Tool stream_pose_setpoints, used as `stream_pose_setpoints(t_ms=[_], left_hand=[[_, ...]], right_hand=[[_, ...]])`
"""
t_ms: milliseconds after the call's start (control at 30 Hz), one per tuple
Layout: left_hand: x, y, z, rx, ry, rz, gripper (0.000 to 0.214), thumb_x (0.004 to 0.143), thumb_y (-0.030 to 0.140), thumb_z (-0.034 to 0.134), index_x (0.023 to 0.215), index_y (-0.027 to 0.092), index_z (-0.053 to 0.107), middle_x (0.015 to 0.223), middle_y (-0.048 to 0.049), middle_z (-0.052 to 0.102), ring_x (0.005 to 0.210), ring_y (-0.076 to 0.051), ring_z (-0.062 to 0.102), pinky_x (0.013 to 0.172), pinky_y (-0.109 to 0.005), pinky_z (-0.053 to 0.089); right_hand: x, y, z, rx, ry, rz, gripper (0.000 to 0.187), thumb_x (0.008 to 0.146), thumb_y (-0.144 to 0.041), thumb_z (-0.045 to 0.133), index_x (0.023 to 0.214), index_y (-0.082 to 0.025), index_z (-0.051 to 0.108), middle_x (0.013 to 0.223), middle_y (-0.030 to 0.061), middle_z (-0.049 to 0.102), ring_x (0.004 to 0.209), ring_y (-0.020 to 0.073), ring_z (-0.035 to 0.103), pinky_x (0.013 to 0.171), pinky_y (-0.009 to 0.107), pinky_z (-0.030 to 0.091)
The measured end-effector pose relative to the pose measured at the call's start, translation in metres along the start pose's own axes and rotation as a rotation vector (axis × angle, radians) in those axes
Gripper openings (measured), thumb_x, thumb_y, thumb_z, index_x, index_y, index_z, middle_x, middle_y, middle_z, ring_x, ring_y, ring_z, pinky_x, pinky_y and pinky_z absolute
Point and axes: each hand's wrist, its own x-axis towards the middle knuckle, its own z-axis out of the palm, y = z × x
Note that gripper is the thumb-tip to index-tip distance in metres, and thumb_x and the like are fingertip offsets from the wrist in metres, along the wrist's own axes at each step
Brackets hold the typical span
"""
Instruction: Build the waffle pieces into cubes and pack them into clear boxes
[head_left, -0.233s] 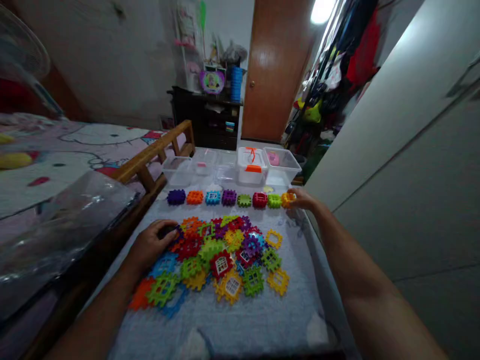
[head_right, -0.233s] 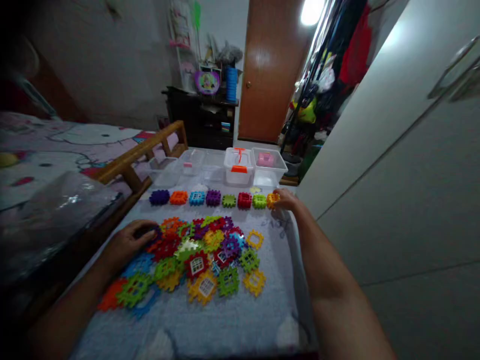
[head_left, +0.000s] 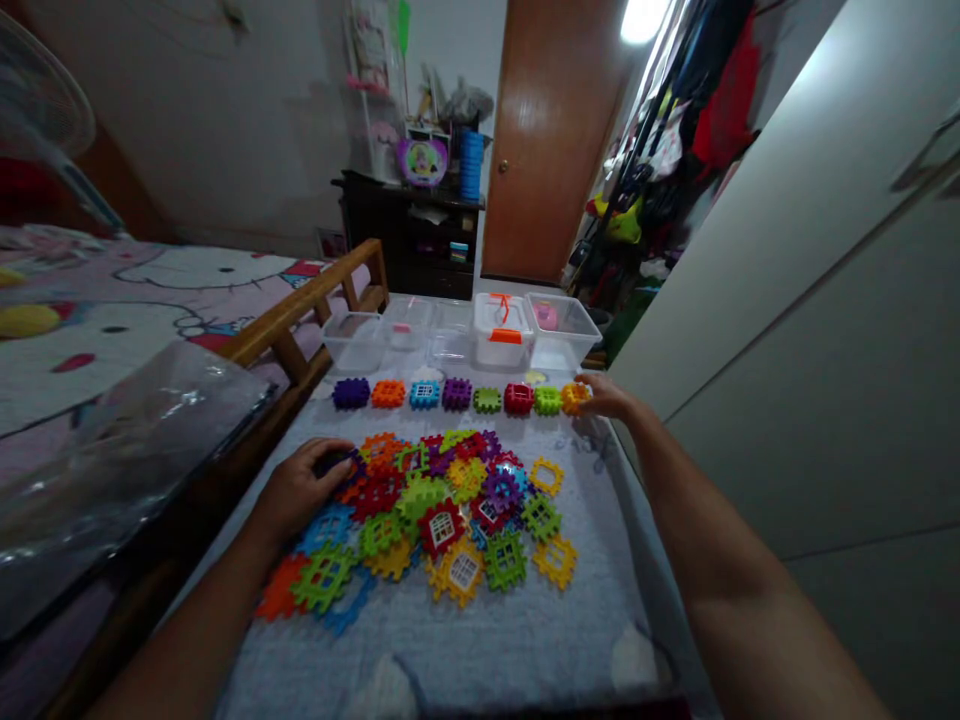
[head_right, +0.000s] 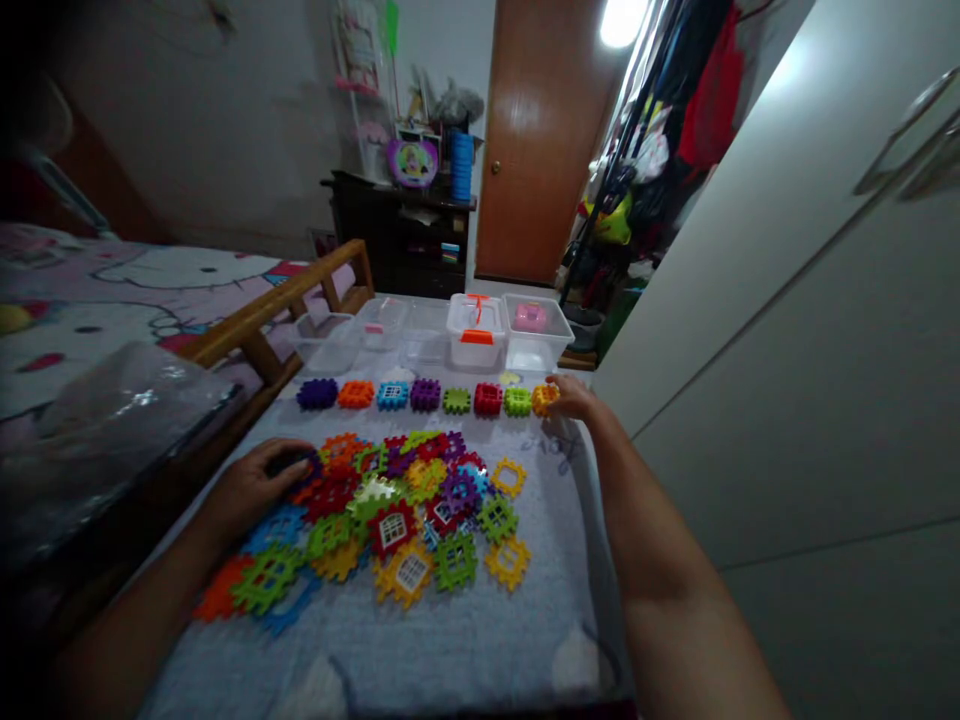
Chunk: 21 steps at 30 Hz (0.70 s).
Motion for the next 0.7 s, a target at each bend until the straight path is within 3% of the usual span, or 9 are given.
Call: stream_pose_setpoints(t_ms=[167,233,367,433,700], left_hand=[[0.0,0.0,0.0,-0.009,0.0,-0.011,0.04,0.078,0.053,0.06,0.1,0.021,0.07,0.109,-0.007,0.07,0.101,-0.027,0.066,0.099,-0.039,0.049],[0.0,0.002,0.0,-0.012,0.005,-0.014,0.04,0.078,0.053,0.06,0.1,0.021,0.07,0.108,-0.0072,0.07,0.101,-0.027,0.066,0.098,-0.039,0.049],[0.0,0.007,-0.001,-0.017,0.021,-0.001,0.039,0.076,0.051,0.061,0.097,0.021,0.071,0.105,-0.0072,0.07,0.099,-0.027,0.066,0.096,-0.039,0.05],[0.0,0.01,-0.001,-0.013,0.028,0.006,0.038,0.076,0.051,0.06,0.096,0.021,0.071,0.104,-0.0073,0.07,0.098,-0.027,0.066,0.095,-0.039,0.051],[0.0,0.013,-0.002,-0.002,0.014,-0.014,0.039,0.075,0.051,0.06,0.096,0.02,0.071,0.105,-0.008,0.07,0.099,-0.027,0.066,0.096,-0.037,0.05]], right_hand=[[-0.022,-0.012,-0.01,-0.01,0.002,0.089,0.059,0.07,-0.024,0.073,0.127,-0.018,0.058,0.126,0.0129,0.059,0.117,0.0275,0.055,0.099,0.038,0.042],[-0.043,-0.024,-0.006,0.045,-0.005,0.094,0.049,0.075,-0.026,0.07,0.122,-0.018,0.06,0.119,0.0117,0.062,0.105,0.0234,0.06,0.09,0.033,0.047],[-0.086,-0.056,0.013,0.121,-0.278,0.057,0.021,0.082,-0.027,0.064,0.101,-0.018,0.067,0.089,0.0052,0.069,0.077,0.0165,0.062,0.069,0.026,0.045],[-0.099,-0.069,0.025,0.071,-0.33,0.054,0.014,0.08,-0.026,0.065,0.092,-0.018,0.068,0.085,0.0047,0.069,0.073,0.0156,0.06,0.065,0.025,0.041],[-0.104,-0.076,0.053,0.03,-0.233,0.079,0.005,0.072,-0.013,0.058,0.074,-0.018,0.06,0.076,0.0031,0.063,0.068,0.014,0.052,0.06,0.025,0.031]])
